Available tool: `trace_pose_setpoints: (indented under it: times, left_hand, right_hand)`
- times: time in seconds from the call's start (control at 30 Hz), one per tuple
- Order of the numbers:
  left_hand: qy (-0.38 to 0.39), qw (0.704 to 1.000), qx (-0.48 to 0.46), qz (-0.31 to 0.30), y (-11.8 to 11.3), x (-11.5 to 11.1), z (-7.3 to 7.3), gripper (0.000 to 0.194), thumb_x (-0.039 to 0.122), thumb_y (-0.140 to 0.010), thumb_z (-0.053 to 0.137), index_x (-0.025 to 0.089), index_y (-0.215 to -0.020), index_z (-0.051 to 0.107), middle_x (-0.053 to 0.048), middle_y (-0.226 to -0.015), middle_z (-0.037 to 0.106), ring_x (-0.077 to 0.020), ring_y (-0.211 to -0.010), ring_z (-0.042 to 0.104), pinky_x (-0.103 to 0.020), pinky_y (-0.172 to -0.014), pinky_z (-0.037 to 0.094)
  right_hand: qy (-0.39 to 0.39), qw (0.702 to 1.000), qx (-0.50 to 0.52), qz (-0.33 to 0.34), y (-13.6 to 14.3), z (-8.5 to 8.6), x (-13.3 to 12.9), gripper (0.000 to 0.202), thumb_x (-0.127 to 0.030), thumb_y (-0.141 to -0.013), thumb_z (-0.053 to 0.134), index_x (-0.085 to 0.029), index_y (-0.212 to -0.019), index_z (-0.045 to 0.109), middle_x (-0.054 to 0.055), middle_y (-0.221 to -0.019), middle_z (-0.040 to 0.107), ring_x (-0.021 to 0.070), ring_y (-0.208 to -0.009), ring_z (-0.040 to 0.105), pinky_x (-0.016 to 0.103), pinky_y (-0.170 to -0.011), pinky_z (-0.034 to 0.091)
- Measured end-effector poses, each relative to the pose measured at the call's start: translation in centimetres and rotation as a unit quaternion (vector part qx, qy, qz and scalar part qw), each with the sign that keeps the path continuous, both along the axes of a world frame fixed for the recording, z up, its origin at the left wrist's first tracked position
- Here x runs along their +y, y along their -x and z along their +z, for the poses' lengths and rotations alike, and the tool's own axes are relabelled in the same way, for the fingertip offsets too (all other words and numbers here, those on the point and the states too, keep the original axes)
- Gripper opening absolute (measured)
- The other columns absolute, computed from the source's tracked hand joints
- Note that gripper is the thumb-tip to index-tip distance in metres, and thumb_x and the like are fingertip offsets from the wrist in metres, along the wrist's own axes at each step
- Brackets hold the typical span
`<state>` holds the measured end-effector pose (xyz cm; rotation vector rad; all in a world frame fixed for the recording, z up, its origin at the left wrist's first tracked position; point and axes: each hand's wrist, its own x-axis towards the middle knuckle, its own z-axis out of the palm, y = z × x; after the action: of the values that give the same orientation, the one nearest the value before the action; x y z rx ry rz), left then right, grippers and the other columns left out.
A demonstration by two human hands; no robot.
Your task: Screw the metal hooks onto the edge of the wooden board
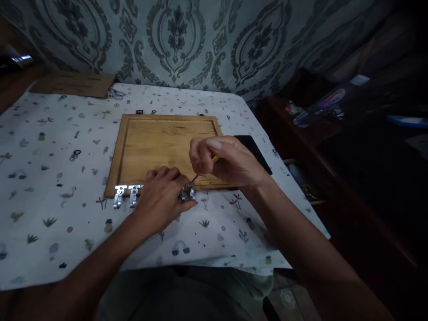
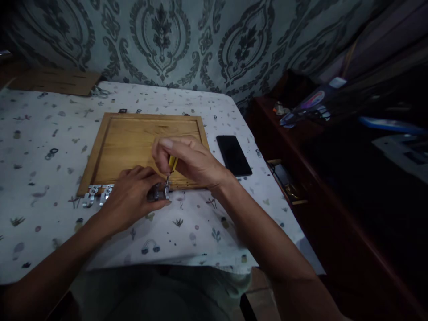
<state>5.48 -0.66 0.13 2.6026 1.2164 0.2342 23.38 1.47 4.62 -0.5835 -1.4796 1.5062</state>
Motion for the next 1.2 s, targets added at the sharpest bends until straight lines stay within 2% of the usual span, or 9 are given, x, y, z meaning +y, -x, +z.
trace_pose_setpoints:
  times: [0.17,0.23,0.3,0.37,0.43,0.67,0.77,1.03,1.2]
  left_hand:
    - [-0.002,1.000,-0.022,-0.003,0.1,-0.1,-0.4,0.039,0.045,-0.084,0.074,0.021,-0.114,0.067,-0.008,-0.114,0.067,-0.0327,-0.107,0.057,-0.049,-0.088,0.043]
    - [0.000,1.000,-0.028,0.000,0.1,-0.1,-0.4,0.039,0.045,-0.083,0.074,0.022,-0.115,0.067,-0.008,-0.112,0.068,-0.0326,-0.106,0.058,-0.049,-0.087,0.044]
    - [-0.001,1.000,-0.025,-0.001,0.1,-0.1,-0.4,0.040,0.045,-0.083,0.074,0.023,-0.116,0.067,-0.008,-0.113,0.068,-0.0328,-0.106,0.058,-0.050,-0.087,0.044]
    - [-0.006,1.000,-0.015,-0.004,0.1,-0.1,-0.4,0.040,0.046,-0.084,0.073,0.022,-0.115,0.068,-0.008,-0.115,0.067,-0.0331,-0.108,0.057,-0.050,-0.087,0.043]
    - [-0.012,1.000,-0.004,-0.005,0.0,-0.1,-0.3,0.040,0.047,-0.084,0.073,0.021,-0.114,0.069,-0.008,-0.114,0.067,-0.0328,-0.106,0.057,-0.050,-0.088,0.043]
    - [0.003,1.000,0.001,0.001,-0.2,-0.2,0.0,0.042,0.047,-0.084,0.073,0.022,-0.117,0.068,-0.008,-0.115,0.067,-0.0318,-0.106,0.056,-0.049,-0.087,0.043]
    - [0.007,1.000,0.005,0.006,-0.1,-0.1,0.1,0.040,0.048,-0.083,0.073,0.022,-0.114,0.069,-0.007,-0.114,0.068,-0.0317,-0.105,0.056,-0.048,-0.087,0.042]
    - [0.001,1.000,-0.004,0.000,0.1,0.0,-0.1,0.038,0.050,-0.085,0.070,0.021,-0.110,0.070,-0.008,-0.110,0.067,-0.0314,-0.102,0.056,-0.047,-0.084,0.042]
    - [0.001,1.000,-0.003,-0.005,0.1,-0.1,0.1,0.038,0.050,-0.086,0.068,0.021,-0.112,0.068,-0.008,-0.111,0.066,-0.0312,-0.103,0.056,-0.046,-0.085,0.041]
  right_hand:
    - [-0.026,0.993,-0.037,0.107,0.0,0.5,1.0,0.055,-0.042,-0.090,0.064,-0.015,-0.044,0.051,0.006,-0.082,0.065,0.0115,-0.068,0.061,0.027,-0.065,0.051]
    - [-0.017,0.988,-0.007,0.152,0.4,0.2,1.3,0.056,-0.041,-0.091,0.062,-0.015,-0.043,0.047,0.004,-0.069,0.064,0.0101,-0.058,0.059,0.025,-0.059,0.049]
    - [0.008,0.986,0.037,0.162,1.0,-0.3,1.5,0.058,-0.038,-0.093,0.061,-0.016,-0.043,0.041,-0.002,-0.047,0.051,0.0060,-0.043,0.047,0.020,-0.049,0.040]
    - [0.034,0.988,0.083,0.129,1.6,-0.8,1.5,0.060,-0.035,-0.094,0.059,-0.017,-0.043,0.035,-0.007,-0.036,0.033,0.0034,-0.035,0.031,0.017,-0.041,0.029]
    - [0.053,0.989,0.109,0.083,2.1,-1.0,1.3,0.061,-0.036,-0.094,0.058,-0.018,-0.043,0.031,-0.009,-0.036,0.024,0.0031,-0.034,0.024,0.017,-0.038,0.022]
    - [0.042,0.989,0.108,-0.097,3.6,-0.6,-0.5,0.068,-0.051,-0.088,0.064,-0.019,-0.041,0.026,-0.009,-0.037,0.019,0.0030,-0.034,0.021,0.021,-0.037,0.016]
    - [0.028,0.979,0.125,-0.159,4.1,-0.7,-1.3,0.068,-0.050,-0.088,0.066,-0.019,-0.042,0.027,-0.009,-0.037,0.020,0.0030,-0.035,0.021,0.021,-0.037,0.017]
    - [-0.024,0.956,0.131,-0.263,5.4,-1.5,-2.3,0.063,-0.044,-0.094,0.059,-0.019,-0.044,0.030,-0.007,-0.041,0.023,0.0052,-0.039,0.021,0.024,-0.040,0.018]
    - [-0.024,0.960,0.135,-0.245,5.2,-1.4,-2.0,0.063,-0.044,-0.094,0.059,-0.020,-0.044,0.031,-0.007,-0.041,0.022,0.0055,-0.038,0.021,0.024,-0.039,0.018]
